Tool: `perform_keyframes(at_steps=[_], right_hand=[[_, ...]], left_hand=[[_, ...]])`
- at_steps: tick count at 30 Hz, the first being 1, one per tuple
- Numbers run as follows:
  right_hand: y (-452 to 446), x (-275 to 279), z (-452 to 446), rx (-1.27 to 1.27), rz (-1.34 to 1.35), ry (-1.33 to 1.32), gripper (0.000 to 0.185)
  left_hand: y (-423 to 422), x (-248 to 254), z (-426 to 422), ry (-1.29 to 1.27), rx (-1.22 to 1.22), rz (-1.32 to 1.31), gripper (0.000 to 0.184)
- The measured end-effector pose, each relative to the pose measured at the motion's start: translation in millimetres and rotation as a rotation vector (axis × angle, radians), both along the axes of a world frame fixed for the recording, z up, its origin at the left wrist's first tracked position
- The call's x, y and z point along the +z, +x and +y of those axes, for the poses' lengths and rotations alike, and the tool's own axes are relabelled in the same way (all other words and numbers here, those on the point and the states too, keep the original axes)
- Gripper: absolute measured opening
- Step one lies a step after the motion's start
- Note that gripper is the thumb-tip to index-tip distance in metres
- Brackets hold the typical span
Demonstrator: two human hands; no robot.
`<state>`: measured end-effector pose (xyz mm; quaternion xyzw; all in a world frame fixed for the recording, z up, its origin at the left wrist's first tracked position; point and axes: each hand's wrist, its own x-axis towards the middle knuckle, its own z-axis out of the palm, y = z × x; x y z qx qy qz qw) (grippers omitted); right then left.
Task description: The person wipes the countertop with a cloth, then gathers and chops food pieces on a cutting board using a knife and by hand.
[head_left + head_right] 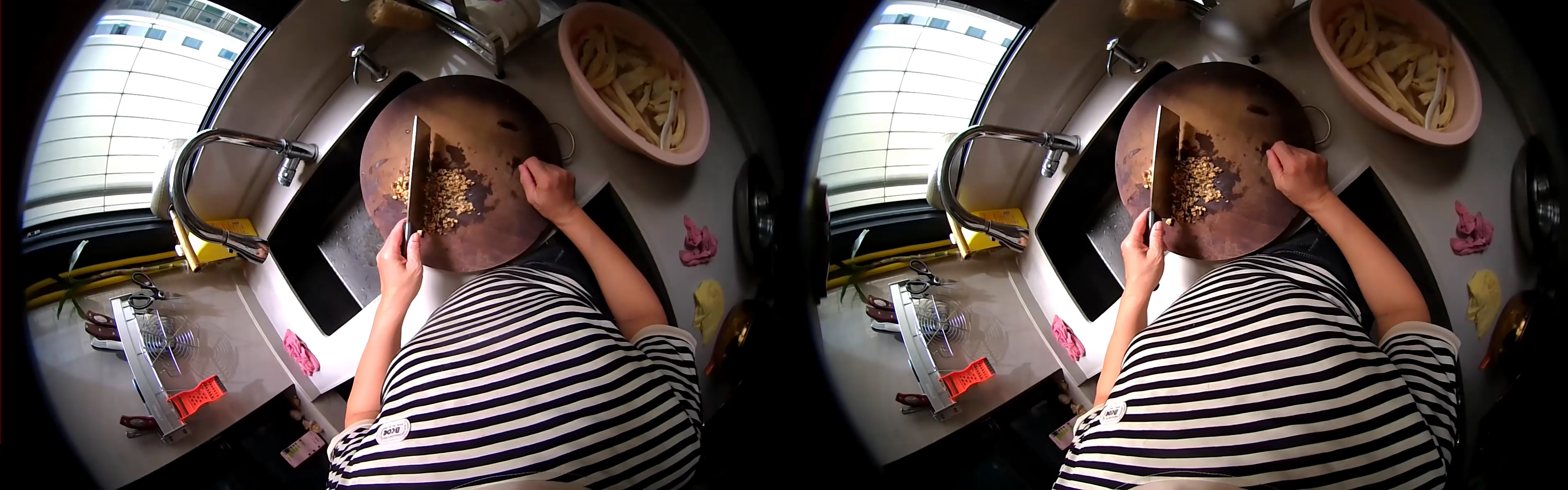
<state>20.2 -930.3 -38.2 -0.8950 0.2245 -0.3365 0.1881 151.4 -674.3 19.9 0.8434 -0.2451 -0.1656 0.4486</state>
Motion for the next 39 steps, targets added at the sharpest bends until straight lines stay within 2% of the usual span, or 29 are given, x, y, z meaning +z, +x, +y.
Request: perform_keyframes(at_steps=[2,5,6,8,10,11,14,15,17,19,21,24,31,39], right_hand=[[-1,1,0,-0.001,0.017,0.021,0.015],[-1,-7,-4,0.008,0.003,0.04,0.012],[1,5,-3,0.072,-0.114,0.195,0.01],[2,63,11,0.201,-0.342,0.52,0.007],[-17,162,27,0.4,-0.491,0.525,0.005],[-31,201,37,0.444,-0.561,0.544,0.011],[-43,259,24,1.248,-0.605,0.684,0.015],[-43,271,25,1.425,-0.639,0.716,0.015],[-44,283,34,1.579,-0.728,0.755,0.014],[-44,284,39,1.638,-0.772,0.764,0.014],[-43,283,43,1.664,-0.8,0.777,0.014],[-41,279,45,1.687,-0.826,0.77,0.013],[-41,277,46,1.691,-0.869,0.763,0.012],[-46,274,39,1.685,-0.901,0.702,0.012]], left_hand=[[1,-12,2,-0.028,0.028,-0.028,0.025],[2,-5,3,-0.059,0.045,0.106,0.026],[0,-3,3,-0.078,0.038,0.064,0.026],[-4,1,7,-0.102,0.027,-0.019,0.026],[-8,8,12,-0.075,0.03,0.036,0.026],[-11,10,13,-0.055,0.033,0.06,0.026],[-12,-3,8,-0.033,0.018,-0.007,0.026],[-11,-9,7,-0.056,0.029,-0.035,0.026],[-8,-15,2,-0.092,0.056,-0.032,0.025],[-7,-10,-2,-0.083,0.098,0.063,0.026],[-5,-17,0,-0.163,0.076,-0.003,0.027],[-11,11,-2,-0.21,0.092,0.132,0.026],[-21,7,16,-0.222,0.084,0.167,0.03],[-25,-12,15,-0.134,0.044,0.063,0.03]])
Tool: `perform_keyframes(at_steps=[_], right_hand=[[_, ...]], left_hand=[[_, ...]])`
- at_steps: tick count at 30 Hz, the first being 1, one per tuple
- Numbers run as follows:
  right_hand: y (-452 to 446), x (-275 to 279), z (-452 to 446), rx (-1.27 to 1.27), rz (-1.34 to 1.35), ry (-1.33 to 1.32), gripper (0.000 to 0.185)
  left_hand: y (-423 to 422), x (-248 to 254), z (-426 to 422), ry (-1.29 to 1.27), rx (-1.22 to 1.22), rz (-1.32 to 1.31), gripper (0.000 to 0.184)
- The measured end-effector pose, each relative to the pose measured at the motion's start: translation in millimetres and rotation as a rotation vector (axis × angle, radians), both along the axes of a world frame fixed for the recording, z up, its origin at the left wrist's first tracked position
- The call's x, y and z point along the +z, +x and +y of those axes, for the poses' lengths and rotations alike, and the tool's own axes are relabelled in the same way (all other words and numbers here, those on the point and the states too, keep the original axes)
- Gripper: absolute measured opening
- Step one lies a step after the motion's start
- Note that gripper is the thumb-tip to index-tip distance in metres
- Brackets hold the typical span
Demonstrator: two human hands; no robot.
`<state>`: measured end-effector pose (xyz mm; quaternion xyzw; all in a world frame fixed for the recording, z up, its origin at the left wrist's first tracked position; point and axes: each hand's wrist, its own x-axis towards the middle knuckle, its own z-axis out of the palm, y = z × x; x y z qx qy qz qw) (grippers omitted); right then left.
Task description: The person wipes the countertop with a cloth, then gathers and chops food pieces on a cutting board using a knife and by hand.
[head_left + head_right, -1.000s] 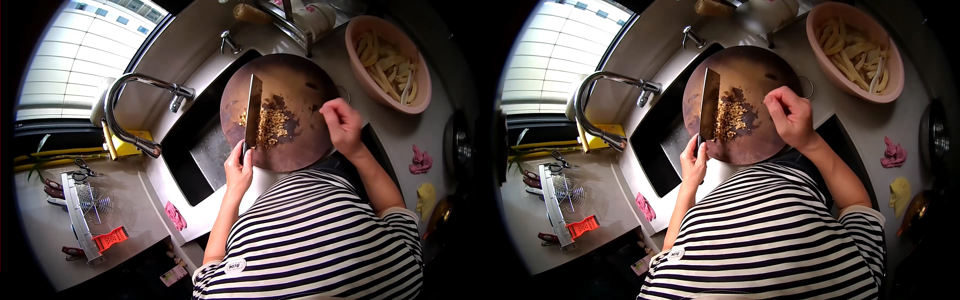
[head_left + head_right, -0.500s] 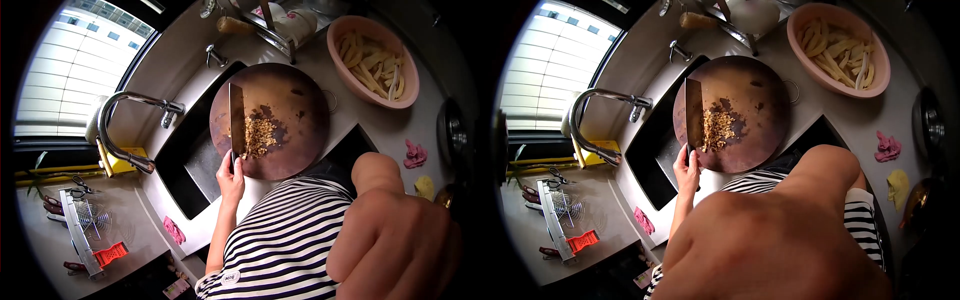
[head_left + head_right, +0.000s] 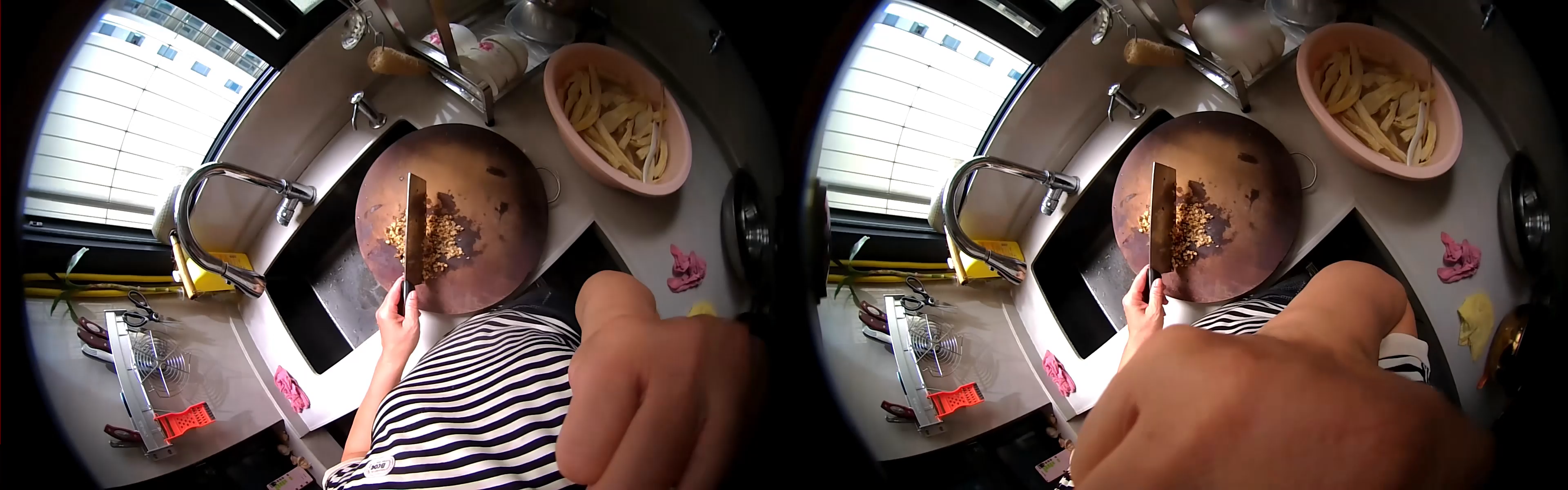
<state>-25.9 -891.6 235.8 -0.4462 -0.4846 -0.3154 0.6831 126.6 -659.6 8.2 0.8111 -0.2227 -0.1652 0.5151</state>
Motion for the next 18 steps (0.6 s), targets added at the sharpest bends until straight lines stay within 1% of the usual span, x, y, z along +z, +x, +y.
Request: perform_keyframes(at_steps=[4,5,7,9,10,11,13,14,15,17,18], right_hand=[[-6,-1,-2,-0.061,0.03,0.008,0.012],[-6,-1,-1,-0.072,0.029,0.009,0.012],[-7,-1,-2,-0.093,0.024,0.012,0.012],[-8,0,0,-0.116,0.021,0.02,0.012],[-8,0,0,-0.134,0.025,0.02,0.012],[-9,0,0,-0.158,0.032,0.013,0.012],[-12,-3,-1,-0.251,0.056,0.047,0.013],[-10,-5,-4,-0.327,0.086,0.044,0.013],[-10,-13,-4,-0.457,0.136,0.014,0.013],[0,-40,-7,-0.884,0.344,-0.113,0.013],[11,-53,-15,-1.163,0.407,-0.319,0.007]], left_hand=[[6,-16,-4,-0.058,0.042,-0.008,0.029],[9,-17,-6,-0.056,0.028,-0.056,0.029],[12,-12,-11,-0.054,0.012,0.013,0.03],[18,-14,-16,-0.052,-0.003,-0.037,0.03],[18,-8,-20,-0.065,0.017,0.022,0.03],[20,-10,-21,-0.071,0.006,0.002,0.03],[23,1,-19,0.005,-0.007,-0.092,0.031],[21,8,-16,-0.007,-0.004,0.026,0.031],[22,9,-18,-0.032,-0.002,0.005,0.031],[18,11,-9,-0.07,-0.007,-0.016,0.031],[17,7,-5,-0.077,-0.01,-0.009,0.03]])
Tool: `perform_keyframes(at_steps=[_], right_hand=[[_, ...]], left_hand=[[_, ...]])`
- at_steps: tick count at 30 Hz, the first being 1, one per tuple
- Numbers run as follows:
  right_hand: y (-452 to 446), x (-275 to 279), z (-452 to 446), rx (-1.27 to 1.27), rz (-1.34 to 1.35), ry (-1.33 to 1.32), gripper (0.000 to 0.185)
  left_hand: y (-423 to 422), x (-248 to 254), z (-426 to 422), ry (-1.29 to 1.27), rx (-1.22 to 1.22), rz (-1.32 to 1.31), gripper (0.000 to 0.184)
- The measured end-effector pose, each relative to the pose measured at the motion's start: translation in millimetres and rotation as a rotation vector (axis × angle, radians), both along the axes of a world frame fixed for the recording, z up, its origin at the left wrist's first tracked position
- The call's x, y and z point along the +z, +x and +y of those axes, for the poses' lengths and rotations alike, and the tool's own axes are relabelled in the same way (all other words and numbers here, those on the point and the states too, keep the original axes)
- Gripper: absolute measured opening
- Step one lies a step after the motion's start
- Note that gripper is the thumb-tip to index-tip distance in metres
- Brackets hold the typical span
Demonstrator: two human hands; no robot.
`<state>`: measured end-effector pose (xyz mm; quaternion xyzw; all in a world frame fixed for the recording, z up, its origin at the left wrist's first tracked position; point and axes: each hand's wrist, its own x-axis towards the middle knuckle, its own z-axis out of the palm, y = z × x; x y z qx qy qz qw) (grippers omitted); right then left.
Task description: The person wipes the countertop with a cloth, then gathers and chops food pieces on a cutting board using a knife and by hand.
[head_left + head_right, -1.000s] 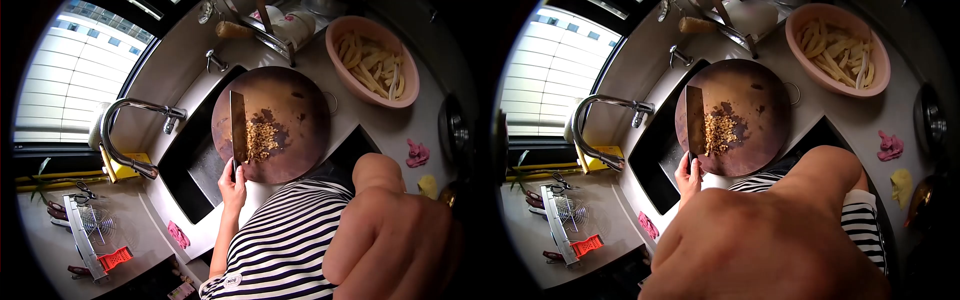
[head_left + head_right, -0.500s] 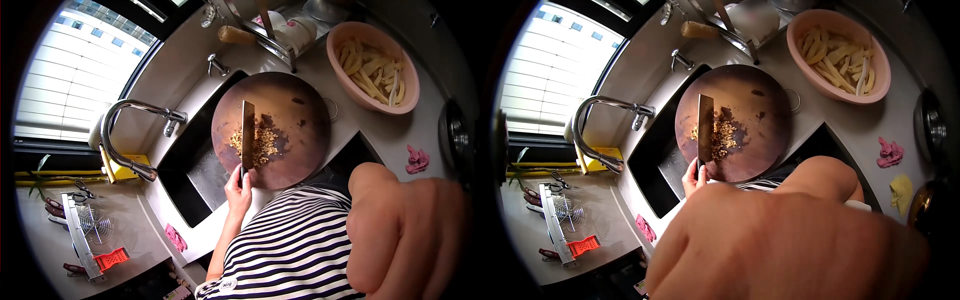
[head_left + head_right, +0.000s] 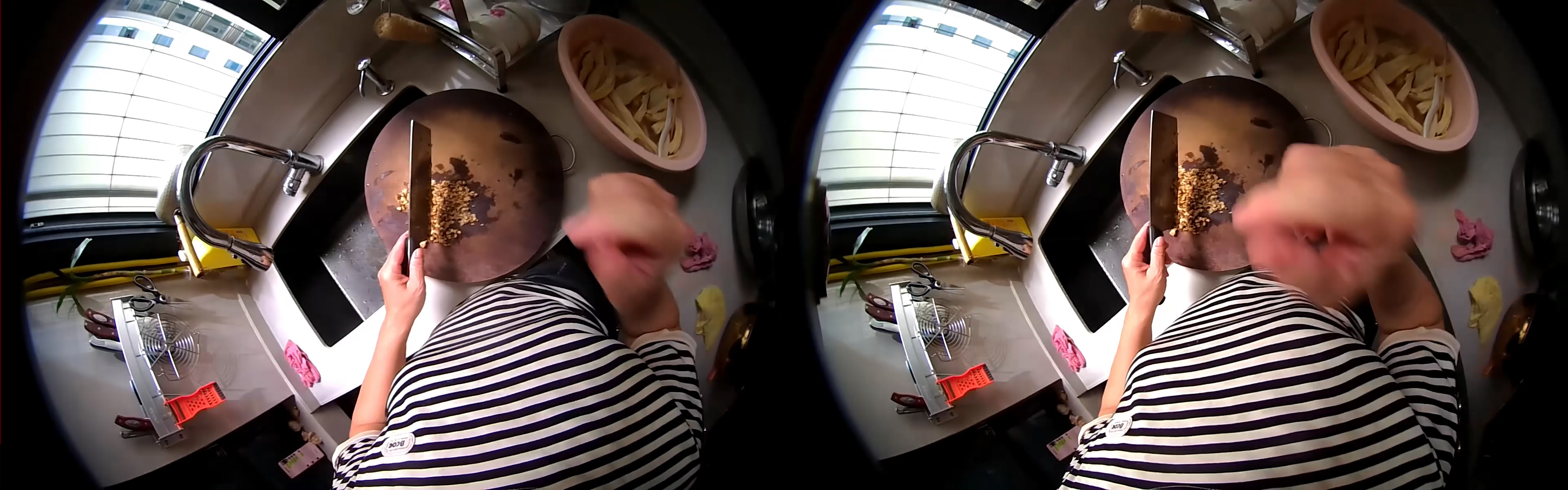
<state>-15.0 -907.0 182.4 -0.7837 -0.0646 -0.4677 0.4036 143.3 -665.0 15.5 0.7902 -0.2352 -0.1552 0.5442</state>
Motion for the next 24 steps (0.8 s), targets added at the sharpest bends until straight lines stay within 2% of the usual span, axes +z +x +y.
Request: perform_keyframes(at_steps=[1,4,6,9,11,13,15,19,21,22,24], right_hand=[[8,-23,-6,-0.087,0.161,-0.001,0.002],[29,-129,-16,-0.225,0.323,0.136,0.012],[32,-160,-27,-0.284,0.404,0.073,0.019],[34,-191,-36,-0.382,0.443,-0.06,0.028],[36,-215,-41,-0.44,0.455,-0.128,0.033],[39,-221,-38,-0.487,0.432,-0.182,0.033],[38,-222,-38,-0.507,0.435,-0.171,0.033],[37,-224,-38,-0.504,0.429,-0.173,0.033],[38,-222,-37,-0.493,0.44,-0.157,0.033],[38,-222,-37,-0.494,0.44,-0.157,0.033],[39,-221,-36,-0.494,0.437,-0.158,0.033]], left_hand=[[-3,-3,2,0.009,0.002,0.01,0.03],[-7,-11,4,0.09,-0.006,0.021,0.029],[-6,-3,-2,0.106,-0.004,0.036,0.029],[-3,-4,-5,-0.024,0.026,0.038,0.03],[0,-2,-7,-0.003,-0.008,-0.037,0.032],[3,-15,-8,0.035,-0.054,-0.162,0.033],[3,-24,-8,0.057,-0.068,-0.094,0.032],[0,-11,-11,0.023,-0.042,-0.032,0.032],[-3,-3,-15,-0.01,-0.035,-0.041,0.032],[0,-7,-14,0.012,-0.053,-0.138,0.032],[3,-18,-17,0.03,-0.027,-0.029,0.03]])
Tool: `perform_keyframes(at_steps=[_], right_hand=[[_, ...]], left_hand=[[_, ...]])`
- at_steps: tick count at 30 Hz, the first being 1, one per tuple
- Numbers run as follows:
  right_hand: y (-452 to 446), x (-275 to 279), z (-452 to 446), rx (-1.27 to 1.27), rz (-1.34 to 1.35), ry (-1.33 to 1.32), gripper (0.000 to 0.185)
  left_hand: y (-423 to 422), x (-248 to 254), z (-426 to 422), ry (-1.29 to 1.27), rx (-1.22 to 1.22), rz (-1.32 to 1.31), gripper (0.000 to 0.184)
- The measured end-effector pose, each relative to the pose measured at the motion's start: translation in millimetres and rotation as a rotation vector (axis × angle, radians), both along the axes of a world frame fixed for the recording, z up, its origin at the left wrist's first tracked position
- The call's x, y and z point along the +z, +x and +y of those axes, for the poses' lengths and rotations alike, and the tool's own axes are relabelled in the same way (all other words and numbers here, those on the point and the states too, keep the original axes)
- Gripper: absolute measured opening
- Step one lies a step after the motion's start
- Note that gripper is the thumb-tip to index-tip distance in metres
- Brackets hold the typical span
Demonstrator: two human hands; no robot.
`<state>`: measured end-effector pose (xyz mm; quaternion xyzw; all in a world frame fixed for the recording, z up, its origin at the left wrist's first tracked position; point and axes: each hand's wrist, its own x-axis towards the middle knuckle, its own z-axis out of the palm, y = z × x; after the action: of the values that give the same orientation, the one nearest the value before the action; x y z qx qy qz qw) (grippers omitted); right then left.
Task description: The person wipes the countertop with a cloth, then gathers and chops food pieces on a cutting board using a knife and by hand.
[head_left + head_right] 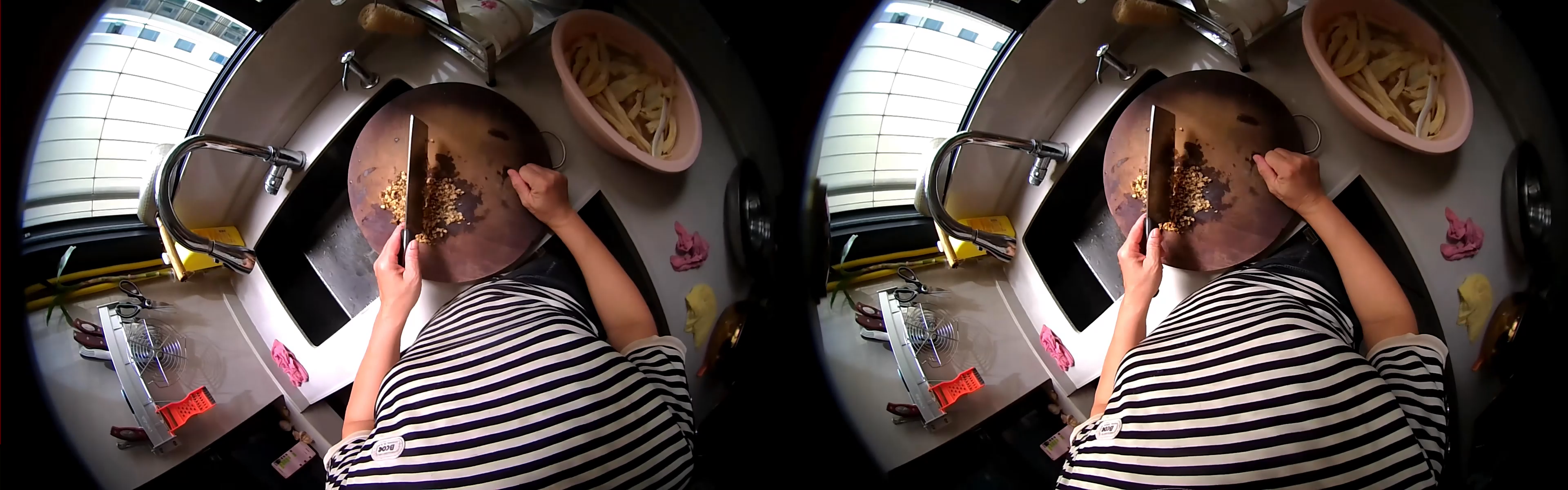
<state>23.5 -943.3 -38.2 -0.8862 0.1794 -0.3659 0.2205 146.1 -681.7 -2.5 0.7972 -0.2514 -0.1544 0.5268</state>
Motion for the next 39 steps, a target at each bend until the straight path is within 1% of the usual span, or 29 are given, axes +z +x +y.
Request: perform_keyframes(at_steps=[2,5,6,9,10,11,13,15,17,19,20,21,22,23,26,28,31,32,35,37,39], right_hand=[[1,0,0,-0.002,0.012,-0.009,0.033],[0,1,0,-0.011,0.024,-0.031,0.033],[0,1,0,-0.014,0.027,-0.038,0.033],[0,0,0,-0.017,0.034,-0.03,0.033],[0,0,-1,-0.016,0.034,-0.026,0.032],[0,-1,0,-0.016,0.031,-0.023,0.032],[1,1,0,-0.03,0.038,-0.001,0.031],[3,3,2,-0.039,0.062,0.045,0.03],[13,7,2,0.024,0.041,0.101,0.022],[34,15,6,0.087,-0.016,0.123,0.018],[47,12,5,0.129,0.004,0.122,0.011],[61,19,6,0.157,-0.03,0.097,0.008],[76,17,6,0.171,0.009,0.051,0.01],[90,15,8,0.187,0.063,0.072,0.01],[125,2,4,0.215,0.096,-0.007,0.007],[137,-6,2,0.244,0.153,-0.028,0.005],[144,-11,-2,0.296,0.145,-0.052,0.004],[144,-14,-1,0.306,0.106,-0.007,0.003],[137,12,13,0.353,-0.022,0.095,0.003],[123,24,26,0.504,0.134,0.149,0.005],[108,23,37,0.684,0.306,0.229,0.007]], left_hand=[[1,-1,2,0.012,0.025,0.109,0.029],[-6,31,-4,0.003,0.052,0.135,0.03],[-5,28,-1,0.002,0.046,0.078,0.03],[-7,24,4,0.035,0.026,0.014,0.03],[-3,9,6,0.052,0.0,-0.109,0.03],[-4,-3,9,0.051,0.017,-0.047,0.031],[-9,6,9,0.021,0.041,0.019,0.03],[-12,17,8,-0.074,0.079,0.2,0.029],[-12,25,6,-0.125,0.101,0.184,0.03],[-6,21,8,-0.153,0.095,0.129,0.03],[-5,21,8,-0.164,0.102,0.125,0.029],[-4,20,8,-0.178,0.116,0.135,0.029],[-3,21,9,-0.187,0.12,0.161,0.029],[-3,21,11,-0.196,0.123,0.188,0.029],[-7,28,12,-0.175,0.172,0.246,0.032],[-9,25,17,-0.197,0.178,0.234,0.032],[-10,22,20,-0.22,0.199,0.231,0.034],[-11,20,22,-0.219,0.207,0.234,0.034],[-9,17,25,-0.205,0.216,0.221,0.033],[-8,14,27,-0.204,0.196,0.206,0.03],[-9,14,23,-0.201,0.242,0.224,0.032]])
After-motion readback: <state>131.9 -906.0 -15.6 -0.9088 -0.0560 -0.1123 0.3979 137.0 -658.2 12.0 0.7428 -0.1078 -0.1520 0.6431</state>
